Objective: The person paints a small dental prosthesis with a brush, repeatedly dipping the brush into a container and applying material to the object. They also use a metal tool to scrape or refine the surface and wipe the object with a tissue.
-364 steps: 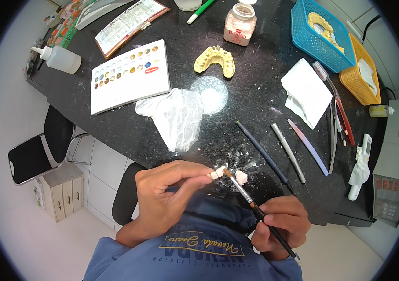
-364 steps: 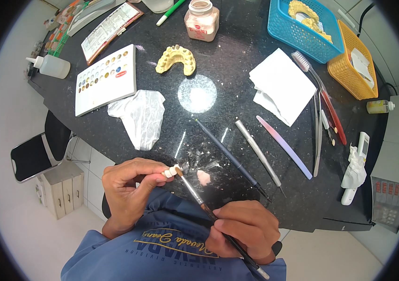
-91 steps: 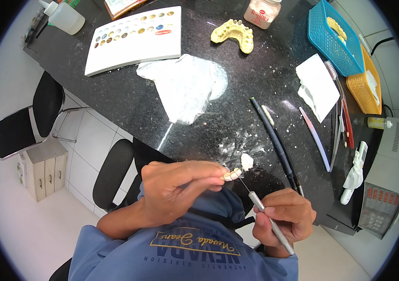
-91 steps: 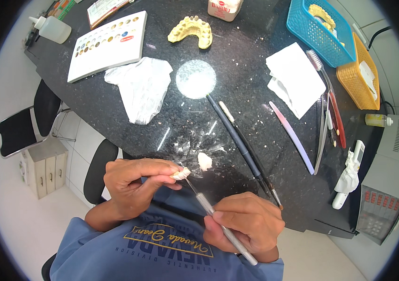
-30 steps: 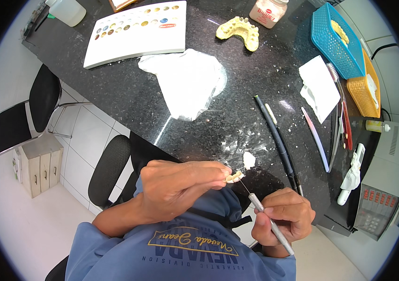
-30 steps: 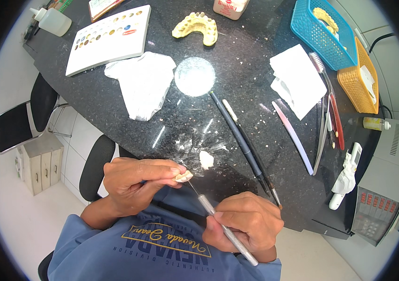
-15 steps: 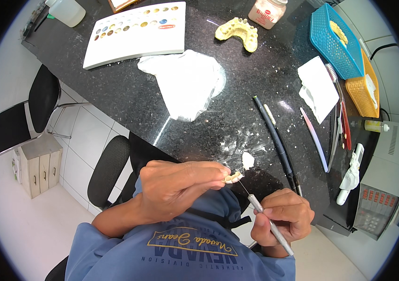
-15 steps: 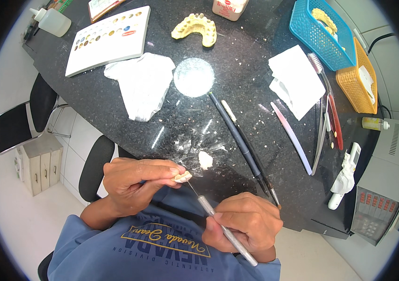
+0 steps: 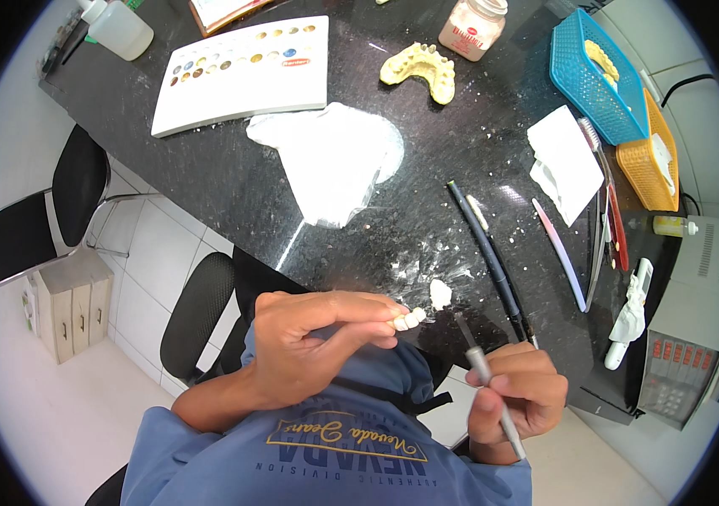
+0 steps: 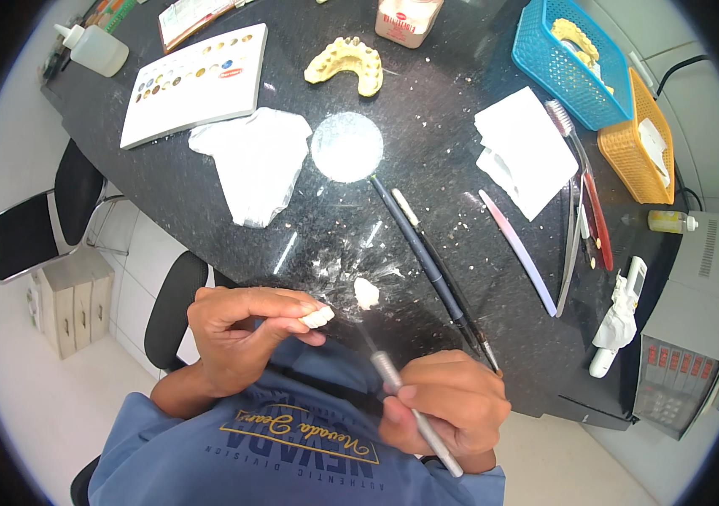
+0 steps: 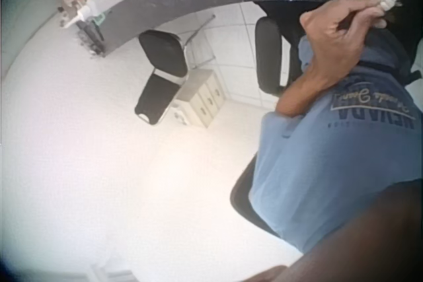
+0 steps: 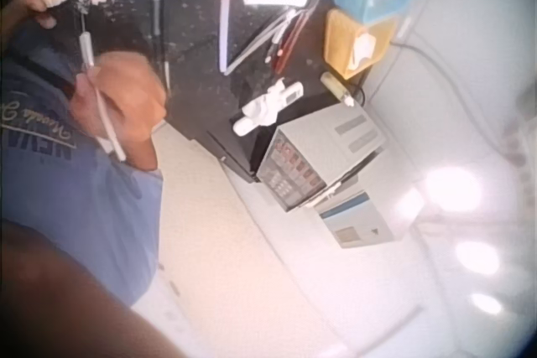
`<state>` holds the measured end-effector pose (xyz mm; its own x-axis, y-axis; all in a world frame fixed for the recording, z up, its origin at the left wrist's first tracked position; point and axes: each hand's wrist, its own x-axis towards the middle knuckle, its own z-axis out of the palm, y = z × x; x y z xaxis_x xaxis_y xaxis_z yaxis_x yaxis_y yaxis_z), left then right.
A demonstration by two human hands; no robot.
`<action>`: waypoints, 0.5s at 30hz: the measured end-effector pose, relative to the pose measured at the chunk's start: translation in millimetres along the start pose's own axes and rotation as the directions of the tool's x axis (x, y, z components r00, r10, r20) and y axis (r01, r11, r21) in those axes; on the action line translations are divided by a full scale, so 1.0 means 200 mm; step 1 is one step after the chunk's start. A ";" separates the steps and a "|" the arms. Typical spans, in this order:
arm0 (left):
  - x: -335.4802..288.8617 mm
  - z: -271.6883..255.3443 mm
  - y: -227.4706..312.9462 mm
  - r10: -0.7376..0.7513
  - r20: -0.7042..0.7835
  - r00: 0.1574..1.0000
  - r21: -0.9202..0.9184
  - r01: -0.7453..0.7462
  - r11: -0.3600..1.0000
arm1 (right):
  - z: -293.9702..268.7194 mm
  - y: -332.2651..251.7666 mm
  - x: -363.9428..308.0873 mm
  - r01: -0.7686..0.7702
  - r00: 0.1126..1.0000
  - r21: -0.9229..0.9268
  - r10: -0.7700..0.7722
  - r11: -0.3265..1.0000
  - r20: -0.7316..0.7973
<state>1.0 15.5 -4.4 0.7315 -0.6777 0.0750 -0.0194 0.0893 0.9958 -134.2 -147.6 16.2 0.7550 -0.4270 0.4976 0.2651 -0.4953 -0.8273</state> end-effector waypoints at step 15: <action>0.00 0.01 -0.01 -0.048 -0.049 0.998 -0.044 0.046 0.998 | -0.16 -0.16 0.13 0.096 0.990 -0.180 -0.112 0.979 -0.082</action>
<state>-0.4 13.3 -5.8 0.7642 -0.6445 0.0240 0.0448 0.0902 0.9949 -142.6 -167.0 64.7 0.6685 -0.4295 0.6071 0.2241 -0.6621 -0.7152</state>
